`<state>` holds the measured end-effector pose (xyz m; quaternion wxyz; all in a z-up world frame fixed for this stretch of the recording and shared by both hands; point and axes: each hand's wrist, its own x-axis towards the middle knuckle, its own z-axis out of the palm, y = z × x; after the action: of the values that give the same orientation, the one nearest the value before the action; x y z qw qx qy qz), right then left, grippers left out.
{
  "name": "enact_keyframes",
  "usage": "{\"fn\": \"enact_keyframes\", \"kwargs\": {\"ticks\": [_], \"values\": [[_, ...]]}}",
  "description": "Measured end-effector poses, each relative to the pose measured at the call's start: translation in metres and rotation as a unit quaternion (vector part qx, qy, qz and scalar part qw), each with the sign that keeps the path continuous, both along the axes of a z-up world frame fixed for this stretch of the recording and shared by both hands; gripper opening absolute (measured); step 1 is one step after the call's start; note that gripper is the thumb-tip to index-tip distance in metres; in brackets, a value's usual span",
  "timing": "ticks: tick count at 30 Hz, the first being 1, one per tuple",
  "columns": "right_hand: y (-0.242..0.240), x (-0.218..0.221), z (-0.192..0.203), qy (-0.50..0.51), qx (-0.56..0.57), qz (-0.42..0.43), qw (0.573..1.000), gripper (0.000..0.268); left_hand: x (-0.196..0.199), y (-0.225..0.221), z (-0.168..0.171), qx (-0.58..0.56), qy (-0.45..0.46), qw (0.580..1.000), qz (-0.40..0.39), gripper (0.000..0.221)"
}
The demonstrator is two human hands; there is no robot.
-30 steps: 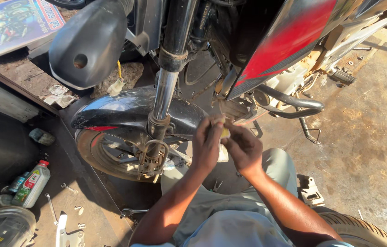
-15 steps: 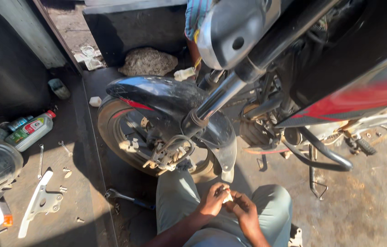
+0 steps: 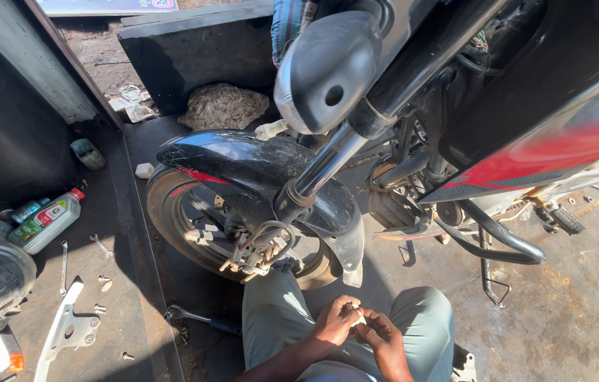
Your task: The person manipulates internal wiring near the headlight of a motorcycle using pliers and handles a matchbox while sitting on the floor.
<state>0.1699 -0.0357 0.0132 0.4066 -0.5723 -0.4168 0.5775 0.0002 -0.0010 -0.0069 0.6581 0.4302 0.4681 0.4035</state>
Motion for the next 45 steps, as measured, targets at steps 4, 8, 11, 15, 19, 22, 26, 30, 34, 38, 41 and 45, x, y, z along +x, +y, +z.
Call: {"fn": "enact_keyframes", "kwargs": {"ticks": [4,8,11,15,19,22,26,30,34,38,41,45], "values": [[0.000,-0.001,0.003,0.017,0.014,0.004,1.000,0.042,0.004,0.001,-0.011,0.021,-0.036,0.999,-0.006,0.037],[0.000,0.003,0.003,0.004,0.008,0.002,1.000,0.042,0.009,0.003,-0.020,0.007,-0.044,0.999,-0.009,0.037],[-0.001,0.003,0.001,-0.002,0.007,0.003,1.000,0.042,0.010,0.004,-0.023,0.022,-0.037,0.999,-0.011,0.037],[-0.002,0.004,0.001,-0.008,-0.007,-0.005,1.000,0.041,0.009,0.005,-0.020,-0.014,-0.046,0.999,-0.016,0.037],[0.001,0.003,0.004,-0.009,-0.018,0.001,1.000,0.042,0.006,0.005,-0.012,0.021,0.002,0.999,-0.032,0.037],[0.001,0.002,0.003,-0.026,-0.030,0.001,0.999,0.041,0.005,0.004,-0.007,0.024,0.006,0.999,-0.026,0.036],[0.000,0.004,-0.002,0.002,-0.020,0.000,1.000,0.041,0.004,0.003,0.000,0.041,0.018,0.999,-0.016,0.035],[-0.003,0.005,-0.014,0.018,0.005,-0.032,0.999,0.040,0.011,0.002,0.007,0.080,0.089,0.993,0.013,0.031],[-0.002,0.000,-0.029,0.066,0.068,-0.074,0.993,0.035,0.028,0.002,0.007,0.083,0.072,0.991,0.080,0.027],[0.002,-0.002,-0.033,0.054,0.022,-0.139,0.989,0.032,0.040,0.006,0.003,0.053,0.017,0.993,0.101,0.027],[0.001,-0.003,-0.030,0.101,0.002,-0.170,0.980,0.030,0.043,0.008,0.001,0.042,0.035,0.994,0.094,0.029],[0.005,-0.006,-0.029,0.159,0.029,-0.177,0.971,0.029,0.049,0.016,-0.006,0.075,0.009,0.992,0.100,0.029]]}}
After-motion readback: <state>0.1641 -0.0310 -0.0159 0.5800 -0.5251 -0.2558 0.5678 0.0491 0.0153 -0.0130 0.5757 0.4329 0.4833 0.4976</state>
